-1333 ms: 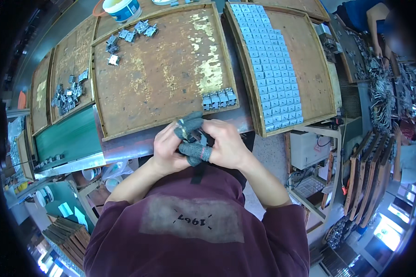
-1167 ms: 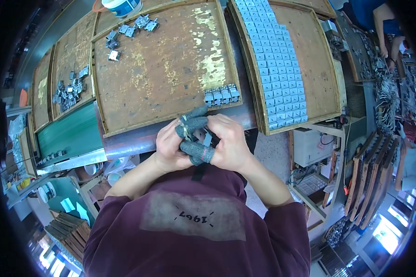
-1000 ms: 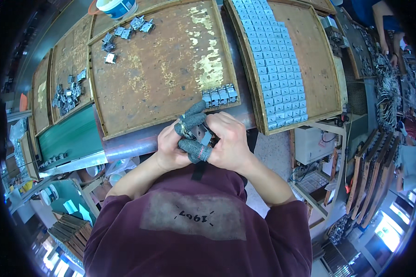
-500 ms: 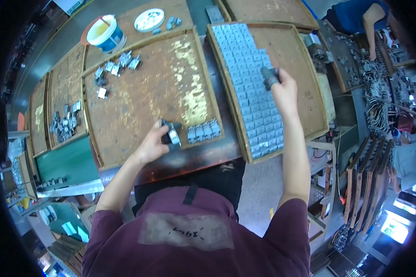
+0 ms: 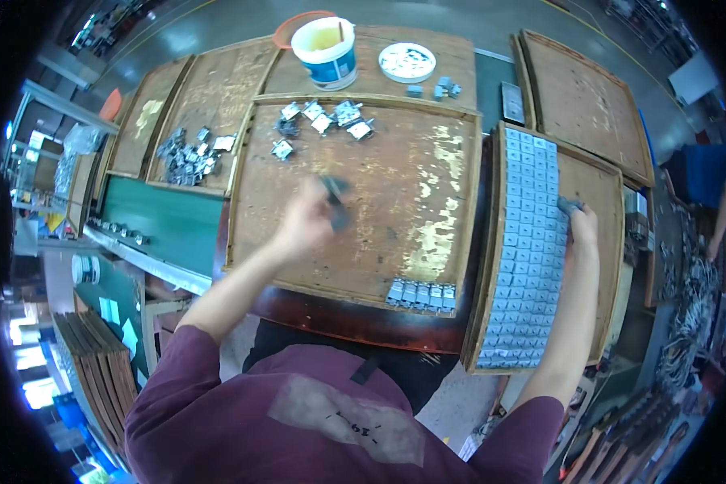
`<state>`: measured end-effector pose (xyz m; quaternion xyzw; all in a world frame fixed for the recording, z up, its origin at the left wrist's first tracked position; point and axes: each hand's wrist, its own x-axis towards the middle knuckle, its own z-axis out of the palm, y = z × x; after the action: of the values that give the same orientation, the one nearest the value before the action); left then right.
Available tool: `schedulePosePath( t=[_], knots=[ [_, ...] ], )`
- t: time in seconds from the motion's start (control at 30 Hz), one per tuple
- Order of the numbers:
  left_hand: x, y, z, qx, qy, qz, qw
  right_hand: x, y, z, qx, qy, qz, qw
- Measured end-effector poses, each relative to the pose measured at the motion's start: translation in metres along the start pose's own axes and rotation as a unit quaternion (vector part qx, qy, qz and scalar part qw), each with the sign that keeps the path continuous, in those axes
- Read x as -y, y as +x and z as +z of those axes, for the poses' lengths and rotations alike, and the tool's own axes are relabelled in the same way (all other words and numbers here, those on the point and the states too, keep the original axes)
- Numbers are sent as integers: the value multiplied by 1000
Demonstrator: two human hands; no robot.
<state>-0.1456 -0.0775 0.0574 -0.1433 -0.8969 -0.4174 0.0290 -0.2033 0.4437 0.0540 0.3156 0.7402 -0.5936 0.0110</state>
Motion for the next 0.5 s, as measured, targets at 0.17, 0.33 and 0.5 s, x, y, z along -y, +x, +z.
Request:
schedulePosePath(
  t=[0.17,0.33,0.5],
  knots=[
    [73,48,-72,-86,354,-32,931,-17,25,-14,-68,8,-34,997],
    [86,49,-89,47,371,9,928,7,-44,4,-84,224,-173,955],
    [71,38,-86,13,349,17,937,9,-138,29,67,333,-115,934]
  ],
)
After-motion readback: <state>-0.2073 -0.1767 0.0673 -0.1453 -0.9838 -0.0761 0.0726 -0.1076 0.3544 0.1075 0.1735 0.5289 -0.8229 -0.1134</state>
